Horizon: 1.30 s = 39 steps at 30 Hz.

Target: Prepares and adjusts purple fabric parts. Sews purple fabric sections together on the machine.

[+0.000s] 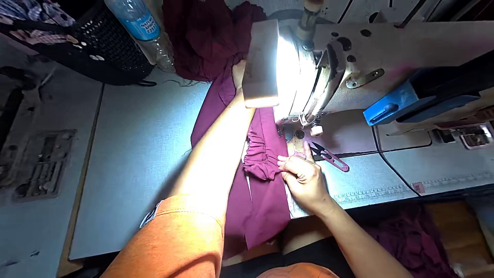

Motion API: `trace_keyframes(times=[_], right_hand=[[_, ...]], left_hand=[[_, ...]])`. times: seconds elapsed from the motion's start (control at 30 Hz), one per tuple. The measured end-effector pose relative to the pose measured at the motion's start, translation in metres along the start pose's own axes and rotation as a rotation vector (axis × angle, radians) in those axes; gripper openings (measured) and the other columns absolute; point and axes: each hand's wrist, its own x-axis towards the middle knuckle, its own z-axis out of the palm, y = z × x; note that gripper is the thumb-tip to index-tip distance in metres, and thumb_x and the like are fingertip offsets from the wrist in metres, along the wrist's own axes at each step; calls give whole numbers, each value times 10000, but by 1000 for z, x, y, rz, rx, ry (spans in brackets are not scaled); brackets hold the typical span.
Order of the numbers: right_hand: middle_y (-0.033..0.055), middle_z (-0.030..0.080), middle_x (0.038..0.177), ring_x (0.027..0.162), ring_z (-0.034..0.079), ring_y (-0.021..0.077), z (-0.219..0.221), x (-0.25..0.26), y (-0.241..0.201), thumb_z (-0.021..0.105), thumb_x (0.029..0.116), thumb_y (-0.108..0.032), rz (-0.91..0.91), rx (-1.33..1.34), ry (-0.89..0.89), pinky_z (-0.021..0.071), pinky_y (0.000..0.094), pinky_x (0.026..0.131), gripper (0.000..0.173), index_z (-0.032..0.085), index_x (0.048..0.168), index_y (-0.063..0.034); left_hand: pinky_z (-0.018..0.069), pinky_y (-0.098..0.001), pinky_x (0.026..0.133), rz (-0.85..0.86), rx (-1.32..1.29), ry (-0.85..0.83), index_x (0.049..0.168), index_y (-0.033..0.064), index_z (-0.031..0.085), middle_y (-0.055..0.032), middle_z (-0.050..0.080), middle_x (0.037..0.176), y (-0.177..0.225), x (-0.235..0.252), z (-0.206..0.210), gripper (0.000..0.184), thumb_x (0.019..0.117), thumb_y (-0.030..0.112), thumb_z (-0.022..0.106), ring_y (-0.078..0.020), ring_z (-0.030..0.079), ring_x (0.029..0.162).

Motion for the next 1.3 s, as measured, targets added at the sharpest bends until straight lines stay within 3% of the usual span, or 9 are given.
trace_keyframes(times=[0.2,0.37,0.5,0.63,0.77,0.87,0.97,1.17,1.3], right_hand=[[57,782,1033,1157,700,149,4,8,4,636,902,-27,13,-5,20,310,550,1235,149,785,896,-38],[72,778,1072,1175,690,154,5,8,5,635,906,-14,11,24,31,305,509,1243,152,785,931,-19],[86,753,1156,1222,662,179,5,0,4,643,884,-19,-44,-47,27,381,463,1209,197,772,1032,-29],[96,687,1313,1321,582,300,-2,-24,-11,646,914,-170,-257,-265,-6,412,558,1142,349,750,1240,-233],[27,753,1173,1267,625,276,-9,-66,-41,618,944,-110,-381,-151,-145,467,550,1053,174,779,947,-177],[9,768,1060,1182,677,199,-21,-94,-57,588,990,-134,-441,-8,-199,376,536,1186,182,770,976,-135],[4,766,1018,1184,668,166,-34,-116,-71,555,1043,-217,-470,48,-183,338,485,1219,244,757,945,-120],[14,713,849,956,703,156,-61,-136,-65,548,1038,-204,-424,12,-267,362,470,1203,262,718,870,-97],[41,657,760,837,688,190,-55,-167,-55,593,995,-159,-397,-61,-426,442,426,1132,223,670,803,-76]], left_hand=[[524,-622,886,68,516,-216,1240,23,649,-221,684,1228,9,-3,-21,546,855,396,747,-401,657,1162],[391,-549,1158,367,268,-144,1378,-22,564,-239,592,1393,8,-77,-74,506,1007,320,548,-373,527,1368],[504,-471,968,772,42,-39,990,11,720,-153,701,1051,-10,-192,-104,292,968,263,575,-305,639,1080],[528,-523,912,517,257,-142,1024,62,752,-157,716,1085,-23,-308,-113,584,894,615,616,-338,664,1066],[519,-526,949,330,185,-305,963,37,737,-120,720,1051,-14,-363,-136,267,884,283,670,-299,679,1058],[524,-272,625,289,-202,-748,1036,62,615,-10,607,748,-5,-364,-183,165,1030,210,543,-78,597,669],[495,-315,484,292,-149,-937,1192,61,615,8,577,602,8,-363,-226,317,1030,331,575,-99,546,489],[543,-661,675,16,515,-716,1174,86,770,-158,761,829,39,-370,-289,494,1005,511,581,-377,728,723],[562,-577,659,191,384,-787,1242,103,739,-83,761,863,45,-369,-266,465,1020,475,571,-287,717,719]])
